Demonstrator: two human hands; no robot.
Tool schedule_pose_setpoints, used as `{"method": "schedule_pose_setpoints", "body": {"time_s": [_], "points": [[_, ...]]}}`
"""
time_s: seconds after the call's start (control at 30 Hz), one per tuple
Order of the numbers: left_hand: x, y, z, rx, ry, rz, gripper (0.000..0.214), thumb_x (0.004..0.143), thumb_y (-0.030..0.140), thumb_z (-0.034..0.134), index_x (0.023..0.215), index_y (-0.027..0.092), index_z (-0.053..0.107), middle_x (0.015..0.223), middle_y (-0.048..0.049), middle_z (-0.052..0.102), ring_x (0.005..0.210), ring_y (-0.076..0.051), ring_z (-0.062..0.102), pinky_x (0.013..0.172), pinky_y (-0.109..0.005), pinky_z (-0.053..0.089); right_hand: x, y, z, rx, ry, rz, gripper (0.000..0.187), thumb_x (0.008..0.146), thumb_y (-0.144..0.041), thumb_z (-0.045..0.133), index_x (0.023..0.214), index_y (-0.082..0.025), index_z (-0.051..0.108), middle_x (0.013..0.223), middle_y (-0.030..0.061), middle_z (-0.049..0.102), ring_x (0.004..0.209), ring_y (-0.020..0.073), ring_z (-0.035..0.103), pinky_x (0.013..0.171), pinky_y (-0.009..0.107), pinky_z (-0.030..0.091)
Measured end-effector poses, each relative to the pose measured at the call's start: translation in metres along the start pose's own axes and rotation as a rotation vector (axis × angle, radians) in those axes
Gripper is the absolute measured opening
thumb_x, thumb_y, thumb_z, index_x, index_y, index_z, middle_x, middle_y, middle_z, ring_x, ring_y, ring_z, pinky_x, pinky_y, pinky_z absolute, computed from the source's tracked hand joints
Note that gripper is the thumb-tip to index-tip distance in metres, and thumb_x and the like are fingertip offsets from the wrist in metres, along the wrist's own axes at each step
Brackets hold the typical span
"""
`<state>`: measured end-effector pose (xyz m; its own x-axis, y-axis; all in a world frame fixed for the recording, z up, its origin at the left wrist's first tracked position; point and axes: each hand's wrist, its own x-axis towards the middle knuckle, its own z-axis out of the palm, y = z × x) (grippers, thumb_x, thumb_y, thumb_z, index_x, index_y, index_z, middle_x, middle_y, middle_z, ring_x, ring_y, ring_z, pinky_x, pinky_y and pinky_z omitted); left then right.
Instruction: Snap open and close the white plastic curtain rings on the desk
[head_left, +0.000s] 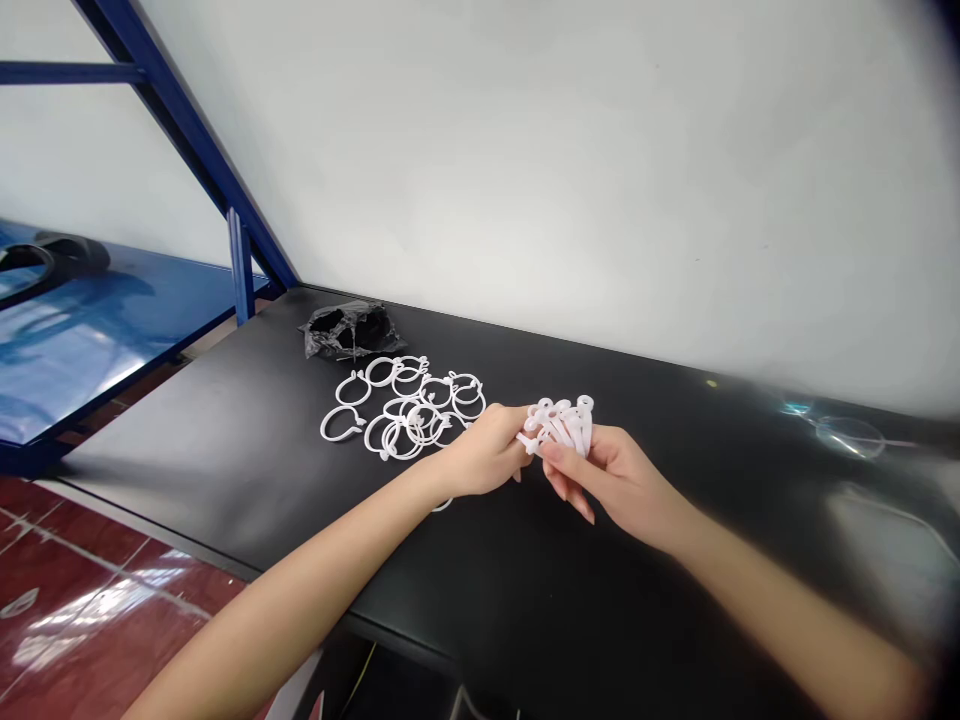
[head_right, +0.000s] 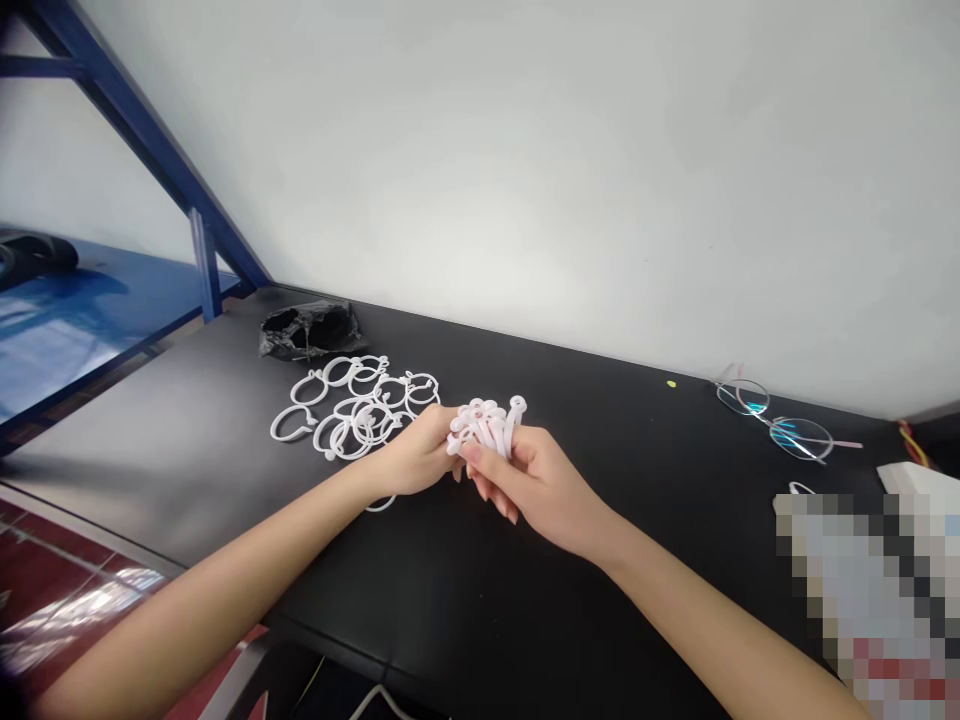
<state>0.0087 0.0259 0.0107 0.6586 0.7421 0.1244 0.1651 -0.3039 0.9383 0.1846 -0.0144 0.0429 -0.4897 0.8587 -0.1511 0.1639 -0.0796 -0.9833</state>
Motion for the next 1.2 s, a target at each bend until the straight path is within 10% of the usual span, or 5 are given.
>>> {"method": "schedule_pose_setpoints", "body": {"time_s": [0.2,0.3,0.47,0.77,1.2], "points": [[0.001,0.001,0.003,-0.296,-0.045,-0.039,0.027,0.089,0.023,0.044,0.063,0.017,0.042,0.047,0.0066,0.042,0.045,-0.007,0.049,0.048,-0.018,0.045,-0.002,0.002,0.005,-0.004,0.005,-0.085,0.039,0.094,-0.043,0.056,0.067,-0.015,0.058,0.056,-0.002,0.056,0.047,0.0063,0.052,0.047,0.018,0.044],[0.001,0.005,-0.003,-0.268,-0.03,-0.022,0.009,0.09,0.021,0.048,0.091,0.014,0.054,0.062,0.0039,0.054,0.052,-0.007,0.052,0.052,-0.019,0.046,0.002,0.001,0.0,0.025,0.047,-0.075,0.042,0.092,-0.045,0.058,0.064,-0.014,0.059,0.053,-0.0011,0.056,0.044,0.0071,0.052,0.042,0.019,0.041],[-0.021,0.026,-0.031,-0.065,0.006,-0.022,0.046,0.09,0.03,0.06,0.132,0.019,0.045,0.095,-0.0047,0.065,0.086,-0.014,0.062,0.078,-0.028,0.051,0.012,-0.004,-0.015,0.119,0.148,-0.014,0.041,0.09,-0.051,0.058,0.072,-0.014,0.061,0.065,0.0016,0.059,0.055,0.0112,0.059,0.042,0.02,0.045],[-0.111,-0.033,-0.097,0.561,0.778,-0.198,0.03,0.095,0.041,0.046,0.107,0.019,0.062,0.112,-0.0077,0.066,0.106,-0.022,0.061,0.098,-0.039,0.046,0.056,0.002,0.014,-0.453,0.031,-0.116,0.027,0.093,-0.041,0.052,0.082,-0.017,0.057,0.074,0.0045,0.064,0.059,0.0147,0.06,0.049,0.026,0.047],[-0.084,-0.059,-0.113,0.876,0.333,-0.072,0.052,0.095,0.05,0.046,0.134,0.016,0.051,0.143,-0.0142,0.049,0.134,-0.028,0.044,0.113,-0.046,0.034,0.021,0.017,0.004,-0.735,0.158,-0.243,0.022,0.094,-0.035,0.051,0.103,-0.02,0.064,0.103,0.0058,0.066,0.059,0.0113,0.058,0.063,0.03,0.05]]}}
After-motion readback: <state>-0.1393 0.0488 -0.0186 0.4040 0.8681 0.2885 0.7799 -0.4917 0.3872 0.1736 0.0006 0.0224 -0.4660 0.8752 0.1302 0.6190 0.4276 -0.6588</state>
